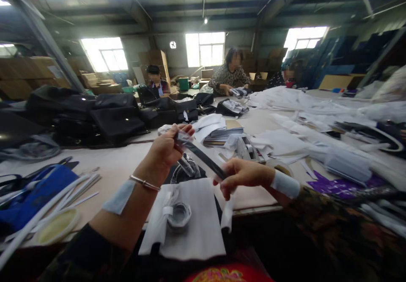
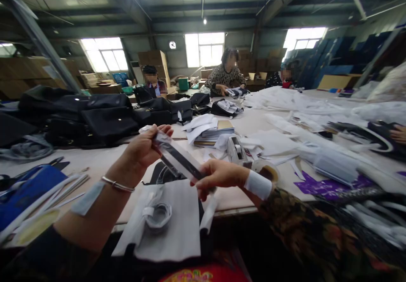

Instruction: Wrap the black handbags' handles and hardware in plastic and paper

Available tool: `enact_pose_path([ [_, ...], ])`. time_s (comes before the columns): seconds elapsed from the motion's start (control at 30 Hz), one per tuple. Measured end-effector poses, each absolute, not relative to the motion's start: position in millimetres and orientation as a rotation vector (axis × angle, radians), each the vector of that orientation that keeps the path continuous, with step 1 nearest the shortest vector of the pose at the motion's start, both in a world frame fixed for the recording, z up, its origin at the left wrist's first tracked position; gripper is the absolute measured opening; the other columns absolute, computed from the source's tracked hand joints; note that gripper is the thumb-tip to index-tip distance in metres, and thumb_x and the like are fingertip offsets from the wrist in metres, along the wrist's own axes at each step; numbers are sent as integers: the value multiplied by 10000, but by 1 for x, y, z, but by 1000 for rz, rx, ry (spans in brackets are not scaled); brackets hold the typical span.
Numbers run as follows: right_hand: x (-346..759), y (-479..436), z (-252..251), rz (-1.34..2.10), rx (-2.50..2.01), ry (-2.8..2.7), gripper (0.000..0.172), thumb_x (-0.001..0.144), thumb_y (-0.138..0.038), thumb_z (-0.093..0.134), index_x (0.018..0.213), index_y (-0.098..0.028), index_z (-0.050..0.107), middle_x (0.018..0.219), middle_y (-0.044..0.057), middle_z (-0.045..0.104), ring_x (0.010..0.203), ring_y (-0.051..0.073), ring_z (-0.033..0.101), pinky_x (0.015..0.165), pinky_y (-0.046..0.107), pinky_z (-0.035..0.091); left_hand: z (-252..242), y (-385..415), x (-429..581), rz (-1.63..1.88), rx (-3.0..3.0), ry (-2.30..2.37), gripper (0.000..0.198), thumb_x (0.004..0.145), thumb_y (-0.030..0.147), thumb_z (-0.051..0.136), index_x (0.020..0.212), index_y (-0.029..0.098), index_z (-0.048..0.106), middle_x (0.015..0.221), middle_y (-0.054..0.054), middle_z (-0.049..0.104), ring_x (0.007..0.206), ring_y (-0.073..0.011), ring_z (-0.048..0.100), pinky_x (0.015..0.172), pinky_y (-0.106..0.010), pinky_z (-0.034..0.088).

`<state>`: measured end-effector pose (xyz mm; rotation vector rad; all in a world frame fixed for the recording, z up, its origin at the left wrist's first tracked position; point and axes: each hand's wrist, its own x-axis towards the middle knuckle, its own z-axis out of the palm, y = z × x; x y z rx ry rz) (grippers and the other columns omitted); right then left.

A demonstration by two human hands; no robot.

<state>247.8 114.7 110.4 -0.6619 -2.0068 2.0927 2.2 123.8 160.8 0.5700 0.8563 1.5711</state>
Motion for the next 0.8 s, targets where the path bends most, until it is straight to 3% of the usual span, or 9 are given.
enact_pose_path([
  [0.1, 240, 115, 119, 2042, -688, -1697, 368, 790, -429, 770, 931, -114, 643, 684, 39, 710, 571, 165, 696, 453, 205, 509, 147, 125, 1, 1496, 697, 724, 425, 970, 510, 492, 1073, 124, 635, 1116, -139, 712, 1034, -207, 692, 945, -360, 553],
  [0.2, 221, 126, 136, 1904, -693, -1485, 281, 813, -357, 763, 863, -116, 627, 693, 39, 706, 548, 153, 684, 446, 213, 537, 123, 103, 25, 1108, 848, 676, 643, 799, 730, 597, 1029, 132, 657, 1077, -165, 716, 1063, -271, 683, 958, -412, 538],
  [0.3, 200, 140, 145, 1796, -771, -1328, 204, 887, -297, 699, 847, -122, 601, 677, 39, 696, 518, 125, 651, 459, 217, 544, 105, 76, 57, 832, 972, 737, 550, 734, 615, 762, 976, 126, 689, 992, -153, 738, 978, -278, 714, 886, -402, 557],
  [0.43, 187, 150, 137, 1767, -785, -1205, 190, 929, -306, 649, 857, -144, 580, 702, 39, 686, 585, 135, 652, 525, 242, 550, 103, 66, 70, 949, 927, 907, 340, 779, 430, 787, 850, 111, 692, 832, -140, 753, 794, -232, 736, 779, -347, 569],
  [0.53, 192, 146, 123, 1795, -754, -1288, 245, 910, -376, 663, 851, -144, 608, 721, 26, 662, 634, 119, 628, 588, 229, 530, 105, 75, 54, 1062, 884, 982, 249, 782, 324, 788, 862, 106, 700, 783, -124, 749, 742, -213, 732, 736, -314, 569],
  [0.67, 203, 131, 103, 1675, -918, -1620, 415, 831, -553, 697, 847, -140, 663, 735, 12, 629, 640, 97, 558, 541, 184, 429, 100, 83, 35, 1165, 842, 1031, 294, 742, 357, 821, 847, 105, 712, 710, -75, 713, 610, -179, 685, 591, -274, 547],
  [0.8, 202, 116, 86, 1615, -969, -1793, 443, 798, -564, 706, 908, -135, 718, 740, 20, 660, 631, 94, 539, 551, 199, 378, 94, 88, 36, 1270, 812, 1041, 286, 731, 347, 837, 804, 104, 703, 647, -31, 668, 528, -121, 619, 506, -206, 492],
])
